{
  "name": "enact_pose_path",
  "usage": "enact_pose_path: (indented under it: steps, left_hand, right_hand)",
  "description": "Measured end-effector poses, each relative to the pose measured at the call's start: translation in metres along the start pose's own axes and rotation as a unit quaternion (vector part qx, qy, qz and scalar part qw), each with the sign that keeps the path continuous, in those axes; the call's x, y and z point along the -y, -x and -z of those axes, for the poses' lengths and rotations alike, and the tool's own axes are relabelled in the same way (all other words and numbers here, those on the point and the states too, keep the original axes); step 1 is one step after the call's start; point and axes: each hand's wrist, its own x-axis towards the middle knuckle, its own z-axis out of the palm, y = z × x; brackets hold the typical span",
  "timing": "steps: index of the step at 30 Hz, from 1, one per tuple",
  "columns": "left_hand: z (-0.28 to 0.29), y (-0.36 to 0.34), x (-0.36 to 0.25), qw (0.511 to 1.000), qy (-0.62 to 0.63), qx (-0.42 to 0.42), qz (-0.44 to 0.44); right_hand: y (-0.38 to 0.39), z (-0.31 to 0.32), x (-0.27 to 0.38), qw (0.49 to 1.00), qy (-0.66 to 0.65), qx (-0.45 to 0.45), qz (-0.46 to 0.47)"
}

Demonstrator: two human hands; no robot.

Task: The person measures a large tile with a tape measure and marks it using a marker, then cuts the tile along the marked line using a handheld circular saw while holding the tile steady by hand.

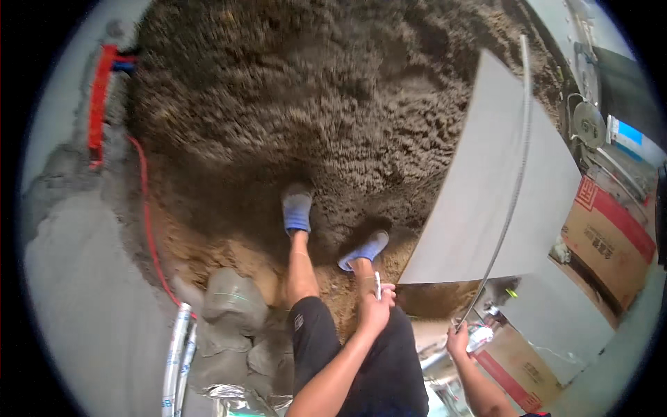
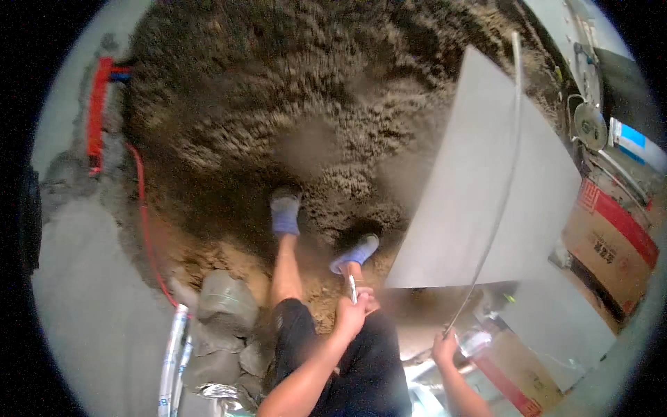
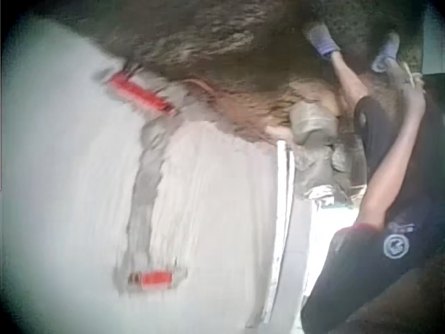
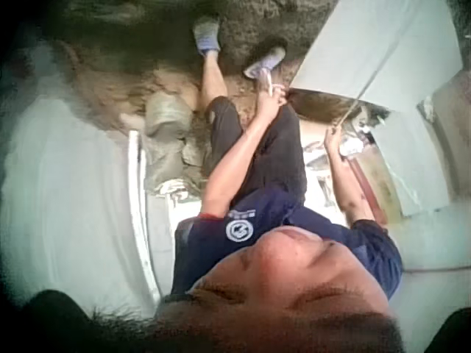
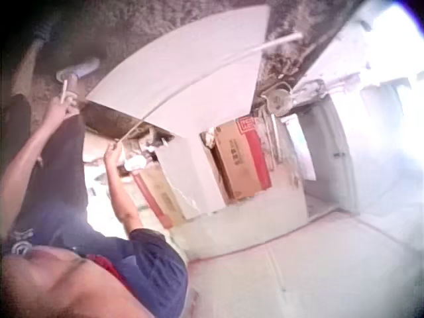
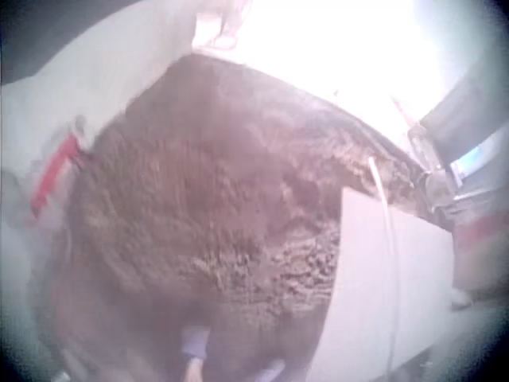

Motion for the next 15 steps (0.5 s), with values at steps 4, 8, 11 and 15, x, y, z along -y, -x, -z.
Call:
enact_pose_path:
  steps: [4, 8, 11, 15]
  left_hand:
    - [0.004, -0.005, -0.036, 0.992, -0.11, 0.038, -0.043]
    - [0.04, 0.001, -0.091, 0.987, -0.089, 0.104, 0.08]
    - [0.06, -0.001, -0.108, 0.989, -0.053, 0.121, 0.069]
    - [0.068, 0.0, -0.131, 0.987, -0.044, 0.136, 0.079]
  right_hand:
    - [-0.034, -0.041, 0.052, 0.999, 0.037, 0.005, 0.034]
    - [-0.038, -0.078, 0.083, 0.999, 0.004, 0.03, -0.034]
    - [-0.046, -0.089, 0.096, 0.996, 0.007, 0.047, -0.079]
    - [-0.048, -0.083, 0.102, 0.997, 0.004, 0.045, -0.069]
